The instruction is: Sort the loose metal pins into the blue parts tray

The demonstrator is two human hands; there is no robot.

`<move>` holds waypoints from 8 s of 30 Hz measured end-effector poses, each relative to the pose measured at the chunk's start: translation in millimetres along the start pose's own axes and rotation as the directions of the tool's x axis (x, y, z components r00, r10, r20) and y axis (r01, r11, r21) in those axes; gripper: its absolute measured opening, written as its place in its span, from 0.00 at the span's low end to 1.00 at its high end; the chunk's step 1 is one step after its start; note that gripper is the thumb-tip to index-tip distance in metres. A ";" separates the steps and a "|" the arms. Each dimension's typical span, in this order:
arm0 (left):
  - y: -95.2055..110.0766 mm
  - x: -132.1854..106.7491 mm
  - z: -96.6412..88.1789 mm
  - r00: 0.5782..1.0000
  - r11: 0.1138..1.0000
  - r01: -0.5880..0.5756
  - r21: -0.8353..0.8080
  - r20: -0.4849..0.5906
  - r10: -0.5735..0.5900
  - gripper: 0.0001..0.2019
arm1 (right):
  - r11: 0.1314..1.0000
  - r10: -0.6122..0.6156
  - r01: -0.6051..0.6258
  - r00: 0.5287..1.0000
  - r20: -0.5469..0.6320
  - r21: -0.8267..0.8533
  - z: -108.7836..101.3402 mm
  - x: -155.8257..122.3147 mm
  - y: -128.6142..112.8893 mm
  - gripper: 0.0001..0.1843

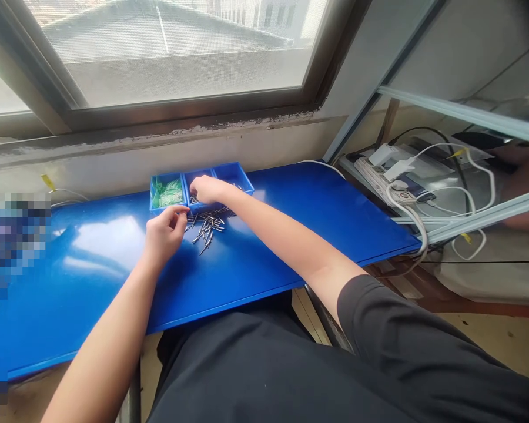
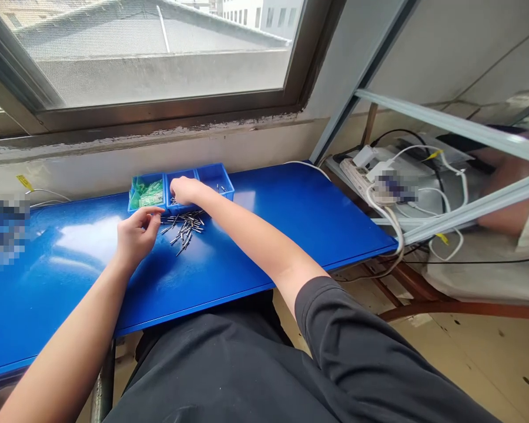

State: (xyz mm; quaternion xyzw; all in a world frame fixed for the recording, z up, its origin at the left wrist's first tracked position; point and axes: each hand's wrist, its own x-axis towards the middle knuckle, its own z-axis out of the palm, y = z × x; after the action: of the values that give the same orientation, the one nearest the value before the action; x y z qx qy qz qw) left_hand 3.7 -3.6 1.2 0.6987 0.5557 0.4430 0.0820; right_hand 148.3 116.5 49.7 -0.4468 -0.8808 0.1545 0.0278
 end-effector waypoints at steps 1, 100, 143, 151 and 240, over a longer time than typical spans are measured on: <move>-0.2 0.0 0.0 1.000 1.000 -0.001 -0.002 0.002 0.001 0.09 | 1.000 -0.001 0.001 1.000 0.003 -0.002 -0.1 -0.1 0.2 0.18; -7.1 1.3 2.2 0.983 0.999 0.035 0.009 0.183 -0.036 0.10 | 0.895 -0.281 0.407 0.832 -0.479 0.183 68.4 -65.7 6.3 0.08; -9.1 2.5 1.4 0.992 0.998 0.060 0.026 0.109 -0.063 0.09 | 0.738 0.101 0.285 0.850 -0.517 0.612 62.7 -66.2 2.2 0.07; -10.7 2.6 1.0 0.992 0.997 0.047 0.068 0.110 -0.055 0.07 | 0.697 0.128 0.258 0.873 -0.470 0.669 62.9 -67.0 -0.4 0.08; -9.9 3.1 2.1 0.995 0.998 0.061 0.011 0.081 -0.061 0.10 | 0.479 0.194 0.288 0.887 -0.419 0.829 69.8 -63.0 -3.0 0.08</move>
State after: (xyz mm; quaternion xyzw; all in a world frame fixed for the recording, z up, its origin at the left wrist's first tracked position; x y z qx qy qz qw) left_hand -1.8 3.5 -4.4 0.6993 0.5750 0.4088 0.1151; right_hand 170.6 47.5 -10.2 -0.3667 -0.6556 0.4704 0.4630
